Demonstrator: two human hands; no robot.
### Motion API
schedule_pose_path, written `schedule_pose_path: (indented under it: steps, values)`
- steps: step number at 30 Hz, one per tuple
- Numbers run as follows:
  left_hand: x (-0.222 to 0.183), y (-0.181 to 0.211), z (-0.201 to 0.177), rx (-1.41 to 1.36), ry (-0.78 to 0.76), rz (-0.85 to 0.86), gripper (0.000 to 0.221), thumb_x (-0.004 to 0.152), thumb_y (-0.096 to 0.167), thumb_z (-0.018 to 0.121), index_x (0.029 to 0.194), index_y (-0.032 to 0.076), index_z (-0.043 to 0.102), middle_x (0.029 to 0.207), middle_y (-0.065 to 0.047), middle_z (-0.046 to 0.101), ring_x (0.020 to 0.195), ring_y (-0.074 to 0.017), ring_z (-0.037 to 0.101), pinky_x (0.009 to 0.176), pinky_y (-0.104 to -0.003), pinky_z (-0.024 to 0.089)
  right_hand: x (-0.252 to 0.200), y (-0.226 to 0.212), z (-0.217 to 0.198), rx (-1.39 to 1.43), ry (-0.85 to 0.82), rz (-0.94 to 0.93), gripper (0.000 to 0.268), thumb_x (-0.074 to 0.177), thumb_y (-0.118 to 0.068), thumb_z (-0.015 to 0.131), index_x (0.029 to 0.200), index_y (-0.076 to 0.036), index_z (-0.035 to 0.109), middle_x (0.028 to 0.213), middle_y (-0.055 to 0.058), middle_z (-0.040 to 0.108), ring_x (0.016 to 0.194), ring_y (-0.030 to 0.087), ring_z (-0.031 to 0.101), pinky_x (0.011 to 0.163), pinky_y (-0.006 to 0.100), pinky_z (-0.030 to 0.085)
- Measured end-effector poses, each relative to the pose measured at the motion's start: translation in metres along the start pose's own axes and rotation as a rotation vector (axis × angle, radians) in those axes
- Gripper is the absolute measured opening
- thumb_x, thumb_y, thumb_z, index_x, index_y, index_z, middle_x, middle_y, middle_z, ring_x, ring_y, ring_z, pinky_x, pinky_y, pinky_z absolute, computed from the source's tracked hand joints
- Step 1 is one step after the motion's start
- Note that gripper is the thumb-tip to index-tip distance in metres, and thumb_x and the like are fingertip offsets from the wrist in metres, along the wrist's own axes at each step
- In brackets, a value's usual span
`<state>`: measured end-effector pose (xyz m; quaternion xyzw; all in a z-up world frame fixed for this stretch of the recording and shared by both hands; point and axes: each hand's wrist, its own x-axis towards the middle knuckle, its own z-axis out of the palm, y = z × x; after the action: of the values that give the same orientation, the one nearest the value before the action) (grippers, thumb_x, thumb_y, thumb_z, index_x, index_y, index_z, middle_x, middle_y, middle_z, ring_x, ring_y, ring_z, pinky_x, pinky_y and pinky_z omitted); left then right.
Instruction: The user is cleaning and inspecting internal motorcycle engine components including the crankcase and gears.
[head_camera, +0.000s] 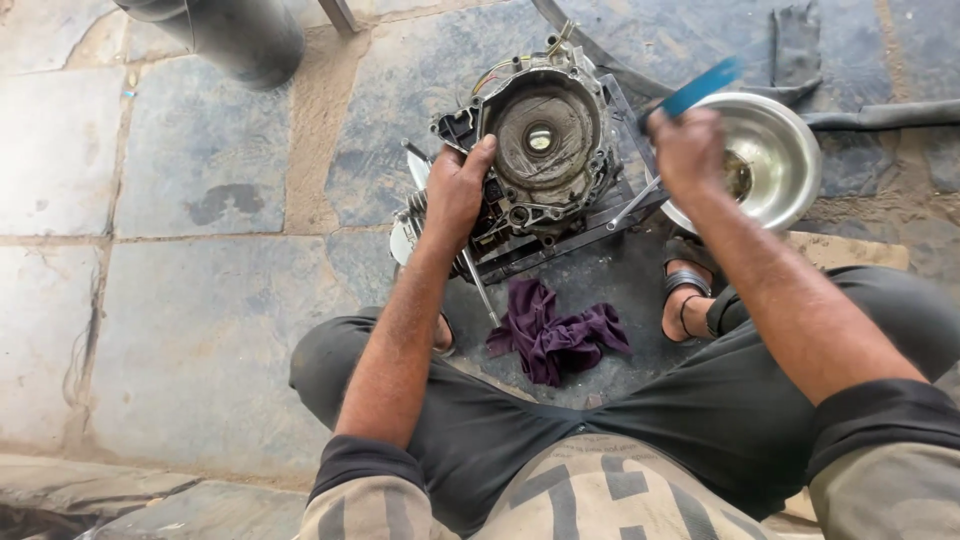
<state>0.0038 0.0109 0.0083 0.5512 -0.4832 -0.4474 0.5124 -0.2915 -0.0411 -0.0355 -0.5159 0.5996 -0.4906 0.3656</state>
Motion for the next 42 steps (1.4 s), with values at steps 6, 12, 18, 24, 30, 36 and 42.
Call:
schedule_pose_path:
  steps: [6,12,18,24,30,36,42]
  values:
    - [0.003,-0.005,0.003,0.026,-0.015,0.017,0.044,0.1,0.036,0.066,0.122,-0.002,0.067,0.107,-0.01,0.075,0.093,-0.0153,0.068,0.084,-0.032,0.056,0.007,0.002,-0.01,-0.073,-0.082,-0.004,0.017,0.105,-0.014,0.062,0.102,-0.003,0.075,0.091,0.017,0.074,0.075,0.024,0.069,0.061,0.033,0.058]
    - [0.004,-0.004,0.003,0.048,-0.03,-0.008,0.043,0.102,0.036,0.064,0.122,-0.002,0.066,0.105,-0.011,0.075,0.092,-0.0157,0.07,0.082,-0.031,0.057,0.002,0.005,-0.011,-0.07,-0.245,-0.118,0.01,0.1,-0.01,0.073,0.099,-0.001,0.076,0.098,0.015,0.076,0.082,0.017,0.075,0.066,0.027,0.062]
    - [0.003,-0.002,0.002,0.024,-0.031,-0.016,0.044,0.1,0.037,0.063,0.121,-0.002,0.065,0.103,-0.012,0.075,0.09,-0.0167,0.07,0.08,-0.032,0.058,-0.013,-0.052,-0.013,-0.333,-0.094,0.02,0.017,0.104,-0.021,0.07,0.104,-0.005,0.076,0.085,0.01,0.075,0.052,0.015,0.057,0.036,0.029,0.043]
    - [0.003,0.0,0.003,0.074,-0.013,0.015,0.044,0.1,0.038,0.064,0.117,-0.002,0.068,0.102,-0.011,0.076,0.091,-0.0176,0.069,0.082,-0.033,0.056,-0.003,-0.028,-0.013,-0.406,-0.08,-0.125,0.021,0.106,-0.022,0.073,0.104,-0.002,0.077,0.084,0.012,0.075,0.056,0.012,0.062,0.043,0.028,0.046]
    - [0.0,0.003,0.003,0.064,-0.024,-0.032,0.044,0.1,0.039,0.064,0.115,-0.002,0.066,0.097,-0.012,0.074,0.085,-0.0175,0.068,0.076,-0.033,0.057,0.002,-0.008,-0.014,-0.374,-0.124,-0.081,0.013,0.099,-0.014,0.076,0.1,-0.001,0.077,0.087,0.01,0.076,0.064,0.012,0.068,0.052,0.027,0.056]
    - [0.0,0.008,0.003,0.086,-0.026,-0.071,0.045,0.1,0.04,0.062,0.114,-0.002,0.066,0.093,-0.012,0.073,0.081,-0.0177,0.067,0.071,-0.033,0.056,-0.011,-0.042,-0.017,-0.275,0.043,-0.204,0.011,0.101,-0.007,0.074,0.111,-0.003,0.076,0.093,0.013,0.076,0.064,0.016,0.067,0.049,0.029,0.055]
    - [0.003,0.002,0.002,0.164,-0.019,-0.068,0.05,0.099,0.045,0.062,0.114,-0.002,0.067,0.094,-0.013,0.073,0.083,-0.0187,0.068,0.074,-0.036,0.056,0.005,-0.02,-0.028,0.059,0.075,-0.356,0.017,0.098,0.006,0.073,0.113,0.0,0.078,0.099,0.014,0.076,0.084,0.016,0.074,0.07,0.024,0.064]
